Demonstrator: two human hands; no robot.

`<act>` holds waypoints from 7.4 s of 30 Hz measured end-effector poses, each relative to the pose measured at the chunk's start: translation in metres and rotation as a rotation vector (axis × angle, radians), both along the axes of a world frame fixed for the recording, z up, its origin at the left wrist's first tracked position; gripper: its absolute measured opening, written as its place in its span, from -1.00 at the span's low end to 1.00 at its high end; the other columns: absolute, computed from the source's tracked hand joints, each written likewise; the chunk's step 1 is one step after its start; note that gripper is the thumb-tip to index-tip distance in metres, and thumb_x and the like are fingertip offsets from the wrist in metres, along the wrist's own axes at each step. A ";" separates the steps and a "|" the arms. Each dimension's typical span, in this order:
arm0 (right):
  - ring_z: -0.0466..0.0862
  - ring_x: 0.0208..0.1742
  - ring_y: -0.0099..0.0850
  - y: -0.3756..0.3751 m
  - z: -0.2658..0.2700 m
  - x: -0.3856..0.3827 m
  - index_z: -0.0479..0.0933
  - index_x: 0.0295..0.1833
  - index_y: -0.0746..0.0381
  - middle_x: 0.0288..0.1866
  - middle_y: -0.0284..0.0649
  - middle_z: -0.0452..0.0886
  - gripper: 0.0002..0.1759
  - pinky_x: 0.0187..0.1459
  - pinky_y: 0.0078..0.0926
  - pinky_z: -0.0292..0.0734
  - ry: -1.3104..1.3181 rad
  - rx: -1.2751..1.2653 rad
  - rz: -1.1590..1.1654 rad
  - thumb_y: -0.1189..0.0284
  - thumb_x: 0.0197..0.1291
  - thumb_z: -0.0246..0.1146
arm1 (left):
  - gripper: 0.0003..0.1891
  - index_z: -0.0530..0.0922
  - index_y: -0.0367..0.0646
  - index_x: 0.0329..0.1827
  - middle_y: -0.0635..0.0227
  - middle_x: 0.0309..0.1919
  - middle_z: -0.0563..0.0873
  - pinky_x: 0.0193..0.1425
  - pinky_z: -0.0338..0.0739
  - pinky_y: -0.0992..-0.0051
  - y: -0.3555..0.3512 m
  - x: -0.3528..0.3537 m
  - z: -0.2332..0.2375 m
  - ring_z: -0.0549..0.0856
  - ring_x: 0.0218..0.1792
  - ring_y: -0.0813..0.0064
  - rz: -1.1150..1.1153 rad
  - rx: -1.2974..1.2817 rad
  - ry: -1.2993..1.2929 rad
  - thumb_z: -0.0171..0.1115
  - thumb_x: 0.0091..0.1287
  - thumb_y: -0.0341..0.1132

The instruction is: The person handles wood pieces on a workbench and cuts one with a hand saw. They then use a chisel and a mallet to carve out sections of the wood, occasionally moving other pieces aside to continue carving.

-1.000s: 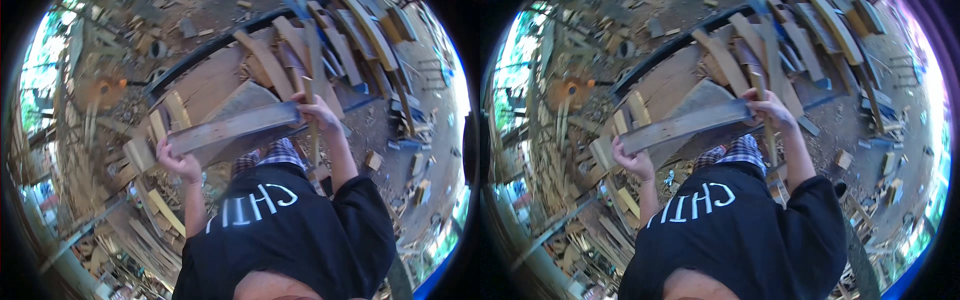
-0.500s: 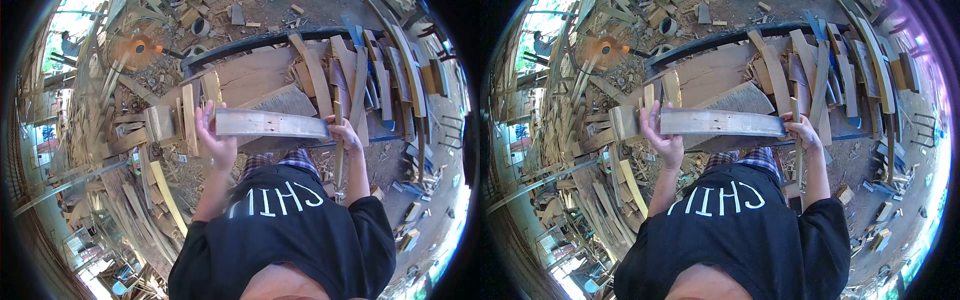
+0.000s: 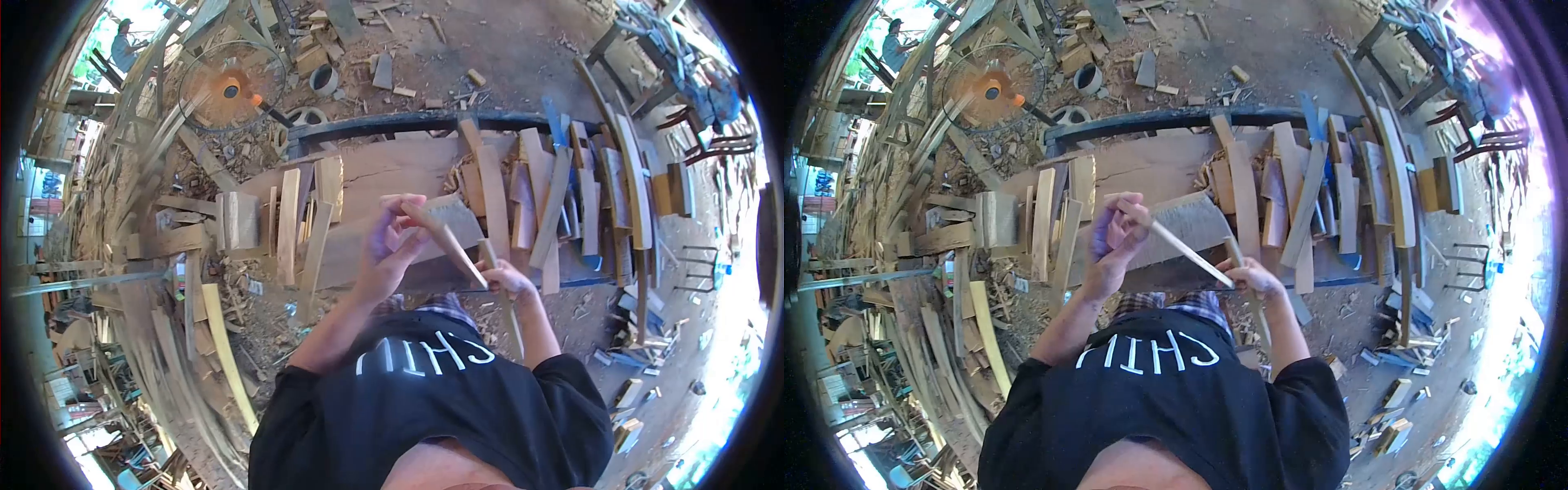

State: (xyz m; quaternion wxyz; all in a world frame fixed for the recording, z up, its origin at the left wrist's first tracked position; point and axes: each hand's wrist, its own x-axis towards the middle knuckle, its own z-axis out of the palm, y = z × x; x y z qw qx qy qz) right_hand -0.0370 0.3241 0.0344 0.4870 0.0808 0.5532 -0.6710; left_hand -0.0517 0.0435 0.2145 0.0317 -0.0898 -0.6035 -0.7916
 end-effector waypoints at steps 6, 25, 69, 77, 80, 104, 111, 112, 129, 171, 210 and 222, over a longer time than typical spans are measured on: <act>0.49 -0.48 -0.68 -0.014 -0.018 0.017 0.63 -0.02 0.26 -0.36 -0.36 0.72 -0.69 -0.52 -0.69 0.29 0.001 -0.064 0.199 0.32 0.18 0.26 | -0.69 0.42 -0.17 0.16 0.39 0.01 0.59 0.10 0.51 0.56 0.028 -0.015 -0.003 0.62 0.00 0.60 0.086 0.195 -0.103 0.27 0.41 -0.47; 0.38 -0.57 -0.67 -0.025 0.002 0.010 0.53 0.10 0.35 -0.58 -0.48 0.40 -0.55 -0.53 -0.68 0.26 -0.138 -0.225 0.045 0.28 0.21 0.37 | -0.71 0.41 -0.27 0.10 0.29 -0.13 0.68 0.04 0.56 0.52 -0.028 -0.032 -0.067 0.65 -0.13 0.58 0.372 0.092 -0.373 0.28 0.41 -0.44; 0.38 -0.40 -0.51 0.050 0.084 -0.017 0.43 0.00 0.16 -0.42 -0.37 0.34 -0.28 -0.27 -0.48 0.40 0.164 -0.359 -1.378 -0.31 0.18 0.21 | -0.56 0.67 -0.12 0.14 0.24 -0.01 0.75 0.14 0.51 0.44 -0.019 -0.110 -0.190 0.67 0.00 0.46 -0.392 -0.845 -0.573 0.34 0.36 -0.01; 0.51 0.22 -0.25 -0.041 0.038 -0.007 0.31 0.35 0.05 0.18 -0.13 0.51 -0.24 0.23 -0.02 0.44 -0.165 -0.287 -1.385 -0.13 0.20 0.35 | -0.61 0.66 0.02 0.14 0.27 -0.09 0.63 0.19 0.50 0.31 -0.031 -0.059 -0.168 0.61 0.05 0.29 -0.152 -0.975 -0.166 0.41 0.29 -0.11; 0.37 0.42 -0.20 -0.074 0.005 -0.008 0.12 0.49 0.04 0.42 -0.17 0.35 -0.14 0.46 -0.08 0.24 -0.017 -0.215 -1.450 -0.08 0.25 0.34 | -0.52 0.60 0.04 0.22 0.24 -0.05 0.61 0.20 0.50 0.28 -0.027 -0.020 -0.112 0.61 0.02 0.22 -0.246 -0.839 -0.241 0.44 0.24 -0.10; 0.65 -0.19 -0.35 -0.081 -0.005 -0.054 0.57 -0.03 0.30 -0.08 -0.13 0.62 -0.62 -0.12 -0.35 0.59 0.946 0.947 -0.481 0.19 0.30 0.37 | -0.55 0.64 0.12 0.18 0.36 -0.05 0.57 0.17 0.33 0.11 -0.086 0.003 -0.173 0.53 0.09 0.27 0.163 -1.346 0.004 0.43 0.19 -0.15; 0.62 -0.17 -0.36 -0.077 -0.009 -0.077 0.60 0.21 0.23 -0.08 -0.16 0.61 -0.57 -0.08 -0.39 0.56 1.063 0.911 -0.279 0.24 0.33 0.34 | -0.34 0.52 0.03 0.27 0.32 0.09 0.48 0.32 0.22 0.08 -0.078 0.014 -0.191 0.42 0.20 0.23 0.248 -1.262 0.039 0.52 0.06 -0.12; 0.62 -0.17 -0.36 -0.079 -0.008 -0.077 0.60 0.21 0.23 -0.08 -0.16 0.61 -0.57 -0.08 -0.39 0.56 1.073 0.906 -0.258 0.24 0.33 0.34 | -0.34 0.52 0.03 0.27 0.32 0.09 0.48 0.32 0.22 0.08 -0.077 0.015 -0.191 0.42 0.20 0.23 0.265 -1.256 0.025 0.52 0.06 -0.12; 0.60 -0.31 -0.61 -0.060 -0.024 -0.090 0.58 0.28 0.13 -0.22 -0.36 0.69 -0.57 -0.28 -0.61 0.56 0.789 0.774 -0.303 0.28 0.34 0.36 | -0.40 0.57 -0.04 0.21 0.29 0.07 0.51 0.28 0.23 0.12 -0.064 0.013 -0.208 0.45 0.15 0.23 0.428 -1.156 0.100 0.48 0.09 -0.08; 0.53 -0.32 -0.62 -0.066 -0.016 -0.088 0.53 0.35 0.17 -0.26 -0.36 0.62 -0.47 -0.27 -0.63 0.49 0.794 0.857 -0.251 0.25 0.31 0.39 | -0.50 0.53 -0.14 0.11 0.26 0.07 0.55 0.24 0.25 0.13 -0.066 0.005 -0.218 0.49 0.11 0.23 0.361 -1.167 0.083 0.41 0.15 -0.13; 0.49 -0.34 -0.68 -0.046 0.014 -0.126 0.33 0.50 0.03 -0.31 -0.41 0.52 -0.31 -0.29 -0.68 0.46 0.839 0.734 0.356 0.45 0.28 0.38 | -0.53 0.49 -0.23 0.11 0.12 0.08 0.52 0.24 0.27 0.11 -0.078 0.002 -0.206 0.45 0.19 0.14 0.238 -1.095 0.043 0.33 0.23 -0.14; 0.69 -0.20 -0.17 -0.065 0.042 -0.141 0.43 0.36 0.10 -0.08 -0.01 0.66 -0.42 -0.07 -0.27 0.60 1.025 0.752 0.564 0.37 0.23 0.40 | -0.50 0.47 -0.08 0.18 0.25 0.02 0.53 0.19 0.32 0.15 -0.082 0.000 -0.194 0.48 0.07 0.19 0.227 -1.133 0.064 0.32 0.24 -0.08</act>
